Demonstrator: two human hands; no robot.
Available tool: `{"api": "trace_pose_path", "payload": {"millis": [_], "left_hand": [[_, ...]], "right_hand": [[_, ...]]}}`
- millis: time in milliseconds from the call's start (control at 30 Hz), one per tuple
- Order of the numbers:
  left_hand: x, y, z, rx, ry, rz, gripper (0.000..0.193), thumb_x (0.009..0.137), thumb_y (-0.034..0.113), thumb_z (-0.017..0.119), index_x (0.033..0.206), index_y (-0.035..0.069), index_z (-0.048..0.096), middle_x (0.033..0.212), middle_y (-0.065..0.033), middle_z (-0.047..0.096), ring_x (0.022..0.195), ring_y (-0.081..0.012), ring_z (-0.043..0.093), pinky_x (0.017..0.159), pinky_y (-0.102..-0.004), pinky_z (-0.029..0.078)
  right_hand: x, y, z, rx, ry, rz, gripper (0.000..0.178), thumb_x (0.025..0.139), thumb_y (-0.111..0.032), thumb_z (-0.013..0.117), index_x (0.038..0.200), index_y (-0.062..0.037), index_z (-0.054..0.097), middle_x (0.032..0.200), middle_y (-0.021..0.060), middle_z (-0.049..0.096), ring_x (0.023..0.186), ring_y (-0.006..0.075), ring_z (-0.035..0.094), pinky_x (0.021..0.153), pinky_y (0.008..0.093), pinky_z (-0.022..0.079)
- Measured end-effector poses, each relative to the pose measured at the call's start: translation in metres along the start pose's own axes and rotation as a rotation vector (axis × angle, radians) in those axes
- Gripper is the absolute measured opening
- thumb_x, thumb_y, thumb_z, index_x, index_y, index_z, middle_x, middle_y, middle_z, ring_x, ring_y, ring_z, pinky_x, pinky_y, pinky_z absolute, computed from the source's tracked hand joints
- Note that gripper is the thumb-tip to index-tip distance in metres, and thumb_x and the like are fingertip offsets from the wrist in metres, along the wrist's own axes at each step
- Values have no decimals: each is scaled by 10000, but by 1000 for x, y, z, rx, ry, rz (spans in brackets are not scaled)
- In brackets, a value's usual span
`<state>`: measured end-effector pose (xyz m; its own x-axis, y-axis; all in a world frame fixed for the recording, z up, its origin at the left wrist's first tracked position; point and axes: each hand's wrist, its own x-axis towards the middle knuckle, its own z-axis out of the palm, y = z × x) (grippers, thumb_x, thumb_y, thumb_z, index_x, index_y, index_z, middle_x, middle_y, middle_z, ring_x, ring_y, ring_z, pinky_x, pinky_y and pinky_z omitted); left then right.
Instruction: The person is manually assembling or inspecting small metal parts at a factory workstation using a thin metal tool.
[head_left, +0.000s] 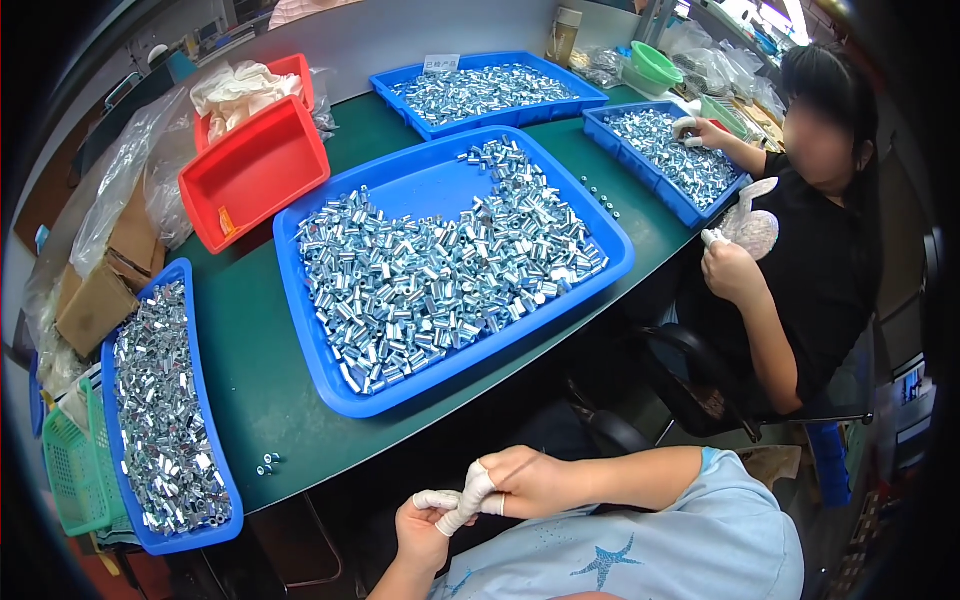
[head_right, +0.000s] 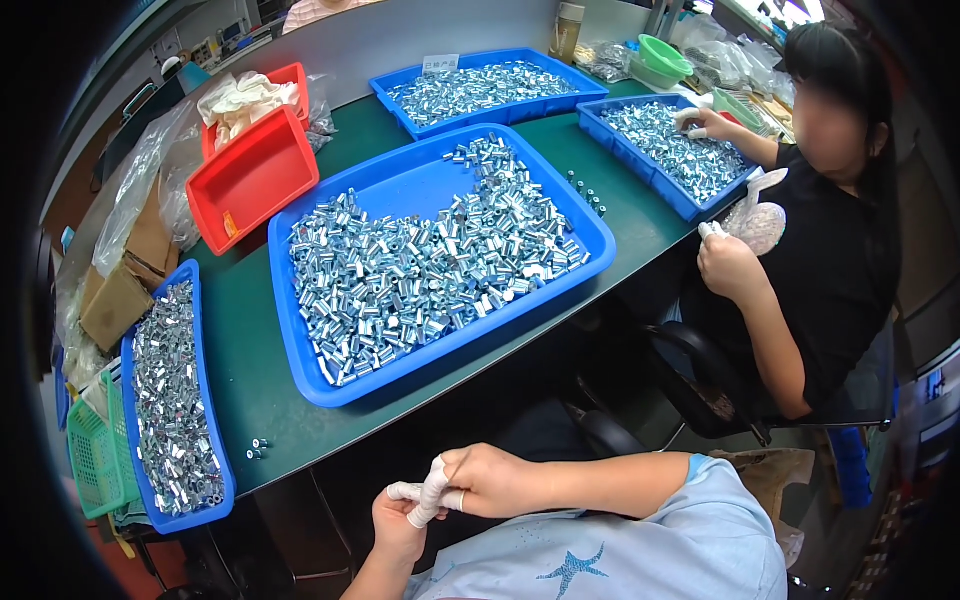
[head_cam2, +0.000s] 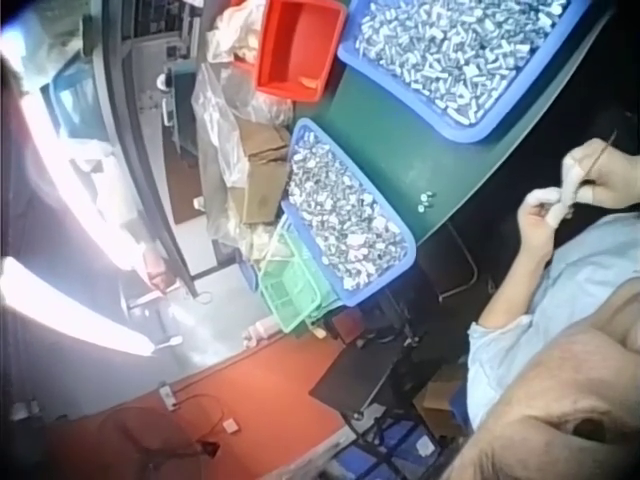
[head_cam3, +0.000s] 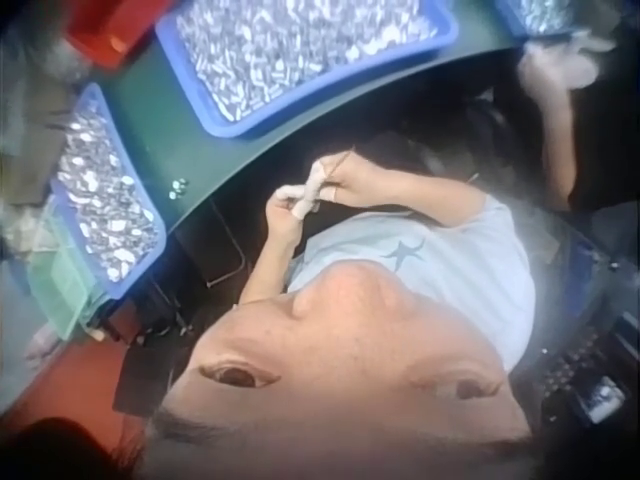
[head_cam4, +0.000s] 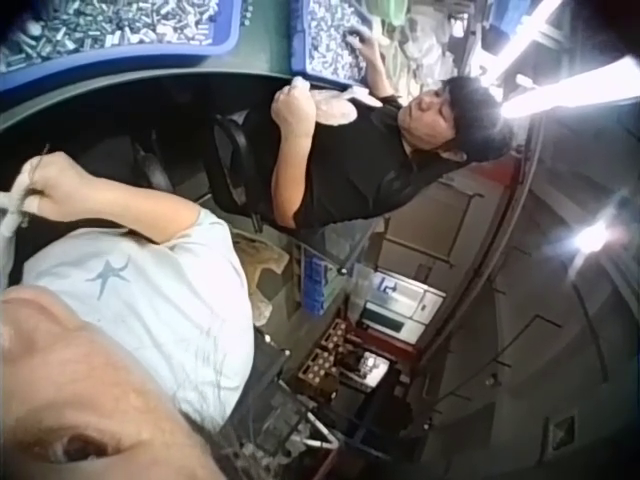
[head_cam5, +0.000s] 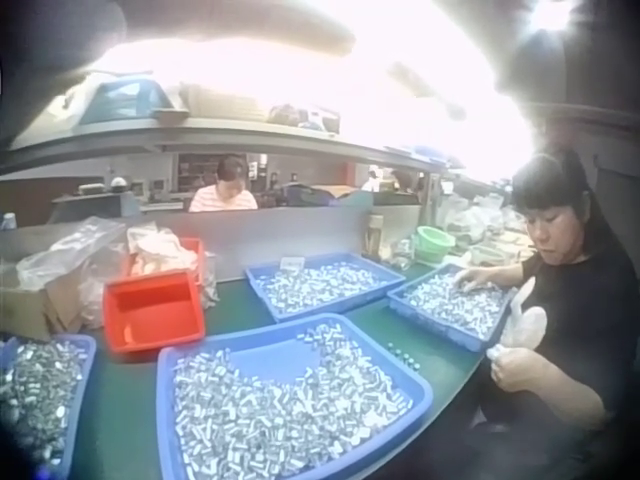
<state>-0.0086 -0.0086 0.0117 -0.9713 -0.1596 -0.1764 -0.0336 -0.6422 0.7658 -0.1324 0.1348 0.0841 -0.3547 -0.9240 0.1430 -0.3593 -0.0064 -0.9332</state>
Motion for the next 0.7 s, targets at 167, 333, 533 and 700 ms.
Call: {"api": "trace_pose_path", "payload": {"millis": [167, 333, 533, 700], "left_hand": [[1, -1, 2, 20, 3, -17, 121, 768, -53, 630, 868, -9, 579, 865, -147, 628, 717, -207, 626, 664, -304, 537], [8, -7, 5, -67, 19, -61, 113, 779, -46, 623, 876, -12, 575, 866, -143, 628, 716, -204, 626, 666, -299, 536], [1, -2, 8, 73, 44, -87, 127, 769, 35, 671, 839, 3, 569, 817, -112, 627, 697, -182, 623, 635, -288, 532], [2, 2, 11, 95, 51, -108, 112, 782, 31, 657, 830, 1, 559, 808, -109, 623, 700, -182, 623, 639, -289, 533]], "right_hand": [[-2, 4, 1, -17, 60, -132, 162, 739, 17, 601, 867, -77, 628, 724, 76, 559, 665, 245, 581, 589, 316, 482], [0, 9, -2, -46, 42, -56, 132, 741, -4, 611, 860, -61, 613, 721, 76, 553, 658, 256, 579, 580, 328, 484], [-4, 5, -1, -79, 28, -102, 129, 744, -9, 608, 863, -59, 610, 731, 76, 554, 655, 262, 578, 574, 331, 482], [-4, 6, -5, -113, 7, -97, 125, 754, -1, 620, 869, -50, 620, 749, 70, 557, 673, 240, 577, 591, 308, 470]]}}
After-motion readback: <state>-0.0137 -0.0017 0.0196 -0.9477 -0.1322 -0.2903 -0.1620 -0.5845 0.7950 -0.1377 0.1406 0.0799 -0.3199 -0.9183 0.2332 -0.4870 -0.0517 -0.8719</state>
